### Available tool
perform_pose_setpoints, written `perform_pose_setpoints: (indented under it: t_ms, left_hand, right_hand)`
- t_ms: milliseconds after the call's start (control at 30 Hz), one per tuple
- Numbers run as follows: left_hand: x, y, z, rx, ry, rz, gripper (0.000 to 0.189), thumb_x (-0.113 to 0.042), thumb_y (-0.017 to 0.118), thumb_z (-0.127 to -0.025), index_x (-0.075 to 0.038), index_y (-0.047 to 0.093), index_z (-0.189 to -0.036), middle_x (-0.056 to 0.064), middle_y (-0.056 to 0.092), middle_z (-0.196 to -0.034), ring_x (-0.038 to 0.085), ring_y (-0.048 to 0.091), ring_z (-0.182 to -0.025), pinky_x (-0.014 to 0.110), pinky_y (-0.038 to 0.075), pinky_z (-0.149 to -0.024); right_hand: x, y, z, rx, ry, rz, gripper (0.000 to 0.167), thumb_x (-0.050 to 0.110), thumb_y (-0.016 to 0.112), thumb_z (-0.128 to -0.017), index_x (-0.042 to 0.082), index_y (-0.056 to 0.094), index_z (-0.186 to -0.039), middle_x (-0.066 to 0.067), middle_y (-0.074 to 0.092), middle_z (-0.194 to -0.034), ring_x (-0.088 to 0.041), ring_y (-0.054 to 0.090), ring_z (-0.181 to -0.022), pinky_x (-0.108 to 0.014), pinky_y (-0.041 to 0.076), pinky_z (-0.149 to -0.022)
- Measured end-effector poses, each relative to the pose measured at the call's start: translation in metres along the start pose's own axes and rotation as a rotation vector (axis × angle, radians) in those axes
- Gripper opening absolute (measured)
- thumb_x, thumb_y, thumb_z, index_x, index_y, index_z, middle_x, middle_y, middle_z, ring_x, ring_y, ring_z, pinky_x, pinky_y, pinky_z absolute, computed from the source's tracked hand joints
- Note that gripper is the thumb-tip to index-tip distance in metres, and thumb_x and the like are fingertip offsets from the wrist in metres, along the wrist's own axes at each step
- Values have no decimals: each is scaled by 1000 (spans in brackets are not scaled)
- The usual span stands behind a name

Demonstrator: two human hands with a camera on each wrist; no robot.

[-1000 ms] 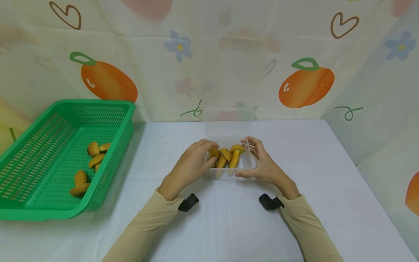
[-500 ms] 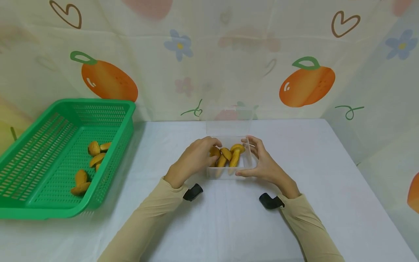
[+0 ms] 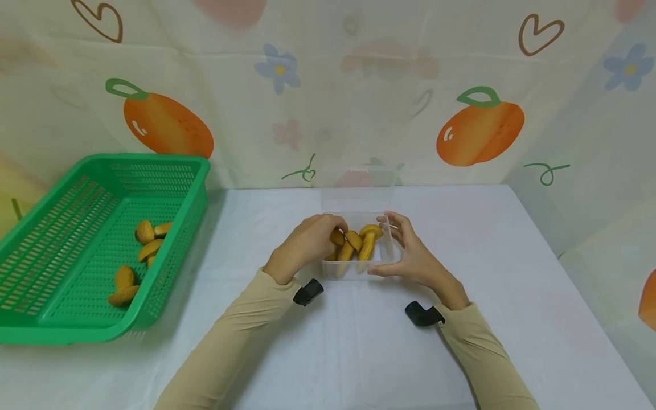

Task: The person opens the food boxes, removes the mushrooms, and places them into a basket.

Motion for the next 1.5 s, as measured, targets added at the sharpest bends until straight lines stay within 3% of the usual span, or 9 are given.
perform_pose_setpoints:
  t_ms: [467, 733, 1033, 1233, 1500]
  left_hand:
    - [-1, -3, 0, -12, 8, -9, 45, 10, 61, -81, -10, 69, -121, 6, 66, -126, 22, 57, -98, 35, 51, -85]
    - [-7, -2, 1, -4, 17, -32, 44, 13, 58, -85, 0, 65, -126, 14, 63, -132, 29, 60, -118, 41, 51, -100]
    - [-7, -4, 2, -65, 29, -77, 39, 8, 60, -85, -3, 69, -121, 11, 67, -127, 27, 63, -114, 40, 52, -98]
    - [-5, -8, 5, -139, 73, -52, 36, 1, 59, -88, -4, 70, -121, 10, 68, -126, 25, 65, -107, 36, 55, -91]
    - [-5, -20, 20, -324, 164, -76, 32, -11, 61, -92, -10, 69, -123, 3, 68, -125, 27, 60, -103, 39, 56, -83]
  right_hand:
    - [-1, 0, 1, 3, 29, -7, 115, 18, 91, -70, 14, 13, -155, -8, 29, -159, -41, 23, -149, -64, 19, -119]
    - [0, -2, -1, -9, 9, 3, 115, 15, 91, -69, 13, 15, -154, -8, 31, -158, -39, 25, -148, -62, 20, -120]
    - [-3, -2, 0, -9, 39, 12, 116, 18, 92, -69, 14, 13, -155, -7, 30, -159, -40, 25, -148, -62, 20, -120]
    - [-4, -1, 1, -2, 43, 26, 116, 21, 92, -70, 15, 14, -155, -7, 30, -159, -40, 23, -149, -62, 20, -120]
    - [-3, 0, 0, -3, 48, 24, 116, 21, 92, -69, 16, 14, -155, -7, 29, -159, -41, 24, -149, -63, 20, -120]
Point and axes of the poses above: each hand's wrist, its own z-axis away from the middle knuckle, its own y-axis out of the palm, x = y × z, the point moved 10 cm from there along -z, towards the middle knuckle
